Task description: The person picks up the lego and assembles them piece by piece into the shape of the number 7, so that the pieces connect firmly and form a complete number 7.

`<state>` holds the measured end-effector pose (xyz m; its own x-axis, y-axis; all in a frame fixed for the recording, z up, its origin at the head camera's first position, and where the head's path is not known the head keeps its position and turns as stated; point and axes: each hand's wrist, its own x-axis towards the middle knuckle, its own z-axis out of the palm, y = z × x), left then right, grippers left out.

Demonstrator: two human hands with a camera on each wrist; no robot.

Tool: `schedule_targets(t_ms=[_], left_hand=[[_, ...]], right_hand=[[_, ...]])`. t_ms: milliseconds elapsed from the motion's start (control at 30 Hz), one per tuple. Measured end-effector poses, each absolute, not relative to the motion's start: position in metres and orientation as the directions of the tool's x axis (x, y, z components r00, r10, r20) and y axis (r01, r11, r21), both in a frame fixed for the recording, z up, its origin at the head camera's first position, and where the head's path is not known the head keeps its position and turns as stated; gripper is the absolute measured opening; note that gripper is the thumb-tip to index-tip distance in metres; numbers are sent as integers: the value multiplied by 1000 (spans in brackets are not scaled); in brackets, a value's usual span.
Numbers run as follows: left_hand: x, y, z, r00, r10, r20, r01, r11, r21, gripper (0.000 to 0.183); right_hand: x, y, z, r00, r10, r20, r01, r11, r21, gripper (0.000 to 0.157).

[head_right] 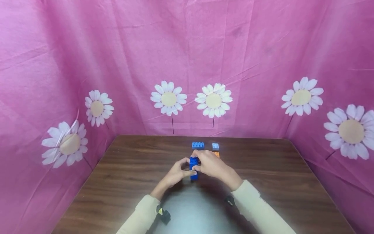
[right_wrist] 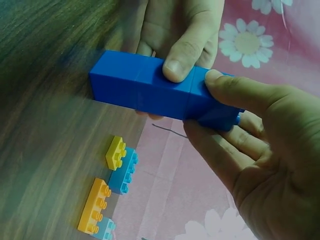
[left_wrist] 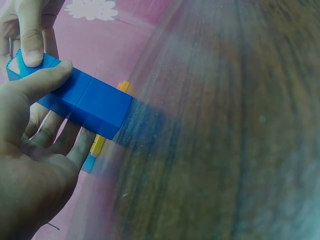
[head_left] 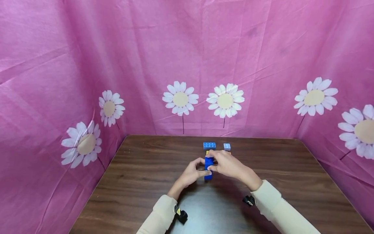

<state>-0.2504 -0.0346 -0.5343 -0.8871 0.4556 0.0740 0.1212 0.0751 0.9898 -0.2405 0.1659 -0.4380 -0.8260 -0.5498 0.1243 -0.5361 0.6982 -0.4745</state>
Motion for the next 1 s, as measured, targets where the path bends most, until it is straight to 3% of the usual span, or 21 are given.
schedule_targets(t_ms=[400, 833, 1000], left_hand=[[-250, -28, -534, -890, 451, 60, 120, 105, 987, 31], [-251, -28, -531, -891, 448, 76, 183, 201, 962, 43], [-249, -31, -527, -888, 444, 116, 172, 87, 981, 48]], right_hand=[[-254, 200, -427, -738, -672, 59, -570, 574, -588, 32], [-290, 246, -440, -852, -509, 121, -477, 661, -579, 25], [-299, 254, -457, -870, -467, 159, -470, 685, -557, 24]])
